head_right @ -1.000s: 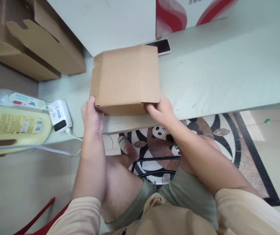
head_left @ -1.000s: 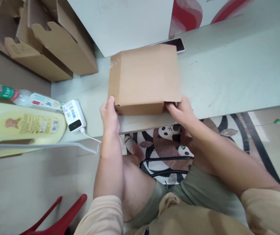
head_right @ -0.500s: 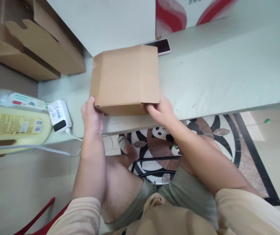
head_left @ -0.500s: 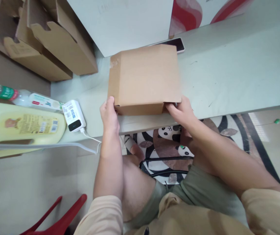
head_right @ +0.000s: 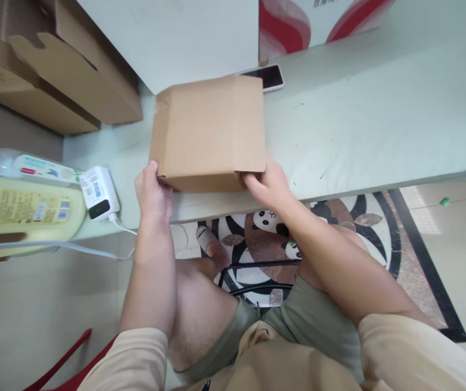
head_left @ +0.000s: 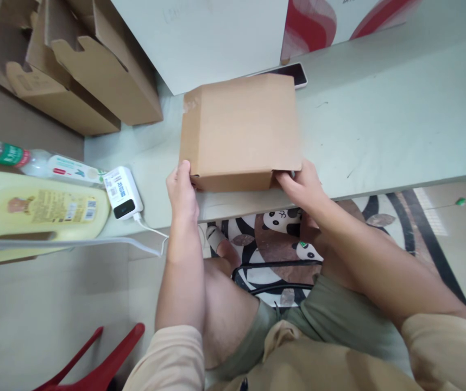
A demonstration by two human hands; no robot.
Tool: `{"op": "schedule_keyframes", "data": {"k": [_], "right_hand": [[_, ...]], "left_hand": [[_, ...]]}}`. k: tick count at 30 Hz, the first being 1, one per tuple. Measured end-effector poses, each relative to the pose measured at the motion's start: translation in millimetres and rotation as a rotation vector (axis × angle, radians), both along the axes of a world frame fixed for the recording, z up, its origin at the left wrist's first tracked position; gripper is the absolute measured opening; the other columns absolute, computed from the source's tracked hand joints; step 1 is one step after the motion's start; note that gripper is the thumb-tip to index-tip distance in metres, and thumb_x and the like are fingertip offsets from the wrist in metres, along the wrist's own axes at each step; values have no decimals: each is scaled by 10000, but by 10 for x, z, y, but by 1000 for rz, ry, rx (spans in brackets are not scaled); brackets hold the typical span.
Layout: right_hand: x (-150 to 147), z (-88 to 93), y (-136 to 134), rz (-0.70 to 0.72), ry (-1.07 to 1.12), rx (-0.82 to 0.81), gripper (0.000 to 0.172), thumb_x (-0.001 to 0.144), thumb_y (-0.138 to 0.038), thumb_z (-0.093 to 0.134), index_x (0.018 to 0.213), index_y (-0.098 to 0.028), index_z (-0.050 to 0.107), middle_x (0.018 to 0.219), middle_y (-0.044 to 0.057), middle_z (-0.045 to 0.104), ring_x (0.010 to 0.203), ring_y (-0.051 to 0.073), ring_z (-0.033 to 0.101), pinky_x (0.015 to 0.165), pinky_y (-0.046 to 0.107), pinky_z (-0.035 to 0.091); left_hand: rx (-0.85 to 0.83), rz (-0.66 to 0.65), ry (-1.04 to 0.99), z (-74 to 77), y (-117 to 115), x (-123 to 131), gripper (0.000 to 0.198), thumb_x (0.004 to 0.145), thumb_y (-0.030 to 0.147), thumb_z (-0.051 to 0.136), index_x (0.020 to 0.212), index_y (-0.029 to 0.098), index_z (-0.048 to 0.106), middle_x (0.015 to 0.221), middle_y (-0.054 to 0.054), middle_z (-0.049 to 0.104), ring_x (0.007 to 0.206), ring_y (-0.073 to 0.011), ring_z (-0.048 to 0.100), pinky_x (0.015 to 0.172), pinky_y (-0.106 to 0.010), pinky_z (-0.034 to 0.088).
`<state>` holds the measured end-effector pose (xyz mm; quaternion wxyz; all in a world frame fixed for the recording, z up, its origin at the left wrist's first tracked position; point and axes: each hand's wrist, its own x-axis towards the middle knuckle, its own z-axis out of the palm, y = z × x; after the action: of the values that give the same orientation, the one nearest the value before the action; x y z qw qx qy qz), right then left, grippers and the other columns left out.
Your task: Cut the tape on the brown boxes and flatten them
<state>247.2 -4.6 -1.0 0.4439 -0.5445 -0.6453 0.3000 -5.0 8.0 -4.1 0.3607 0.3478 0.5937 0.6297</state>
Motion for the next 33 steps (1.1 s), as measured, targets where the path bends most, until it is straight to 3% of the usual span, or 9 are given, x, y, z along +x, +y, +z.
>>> {"op": "schedule_keyframes", "data": {"k": [11,16,18,23,28,33], "right_hand": [[3,-1,-9,-20,22,-10,147,756,-369,549,770,-223,562,775,61,699,754,239,640,702,394,517],[25,-48,-23,93,133,21,398,775,-483,682,1048,-197,638,1080,115,745,1068,292,685,932,463,559],[29,-79,-17,91,157,19,462,776,-522,712,1095,-197,630,1122,122,738,1102,293,684,960,470,557],[22,-115,0,-83,147,25,574,738,-621,750,1093,-189,620,963,107,734,843,247,676,739,405,569],[27,-75,3,-120,252,63,499,878,-718,520,914,-229,614,847,69,675,912,251,673,784,397,560],[97,-75,71,-273,376,54,483,897,-643,504,639,-261,359,628,6,416,648,192,543,629,372,520]], "left_hand": [[9,0,-26,6,3,2,439,766,566,743,697,203,507,688,22,428,626,-115,430,555,-257,299],[-4,-18,-26,-4,0,-11,500,748,636,761,692,203,518,670,24,423,573,-105,404,503,-256,256],[-1,-32,-41,-2,-3,-8,513,727,655,773,697,199,541,673,19,455,563,-100,409,486,-249,255],[-33,-56,-44,28,-12,21,519,701,686,770,720,196,599,681,-5,529,572,-117,461,478,-248,286],[-18,-85,-57,39,-33,39,463,691,601,799,667,188,589,672,-16,555,627,-142,540,536,-265,371],[5,-27,-97,-2,3,-21,385,823,529,625,634,202,549,651,-13,539,687,-162,602,595,-274,458]]}}
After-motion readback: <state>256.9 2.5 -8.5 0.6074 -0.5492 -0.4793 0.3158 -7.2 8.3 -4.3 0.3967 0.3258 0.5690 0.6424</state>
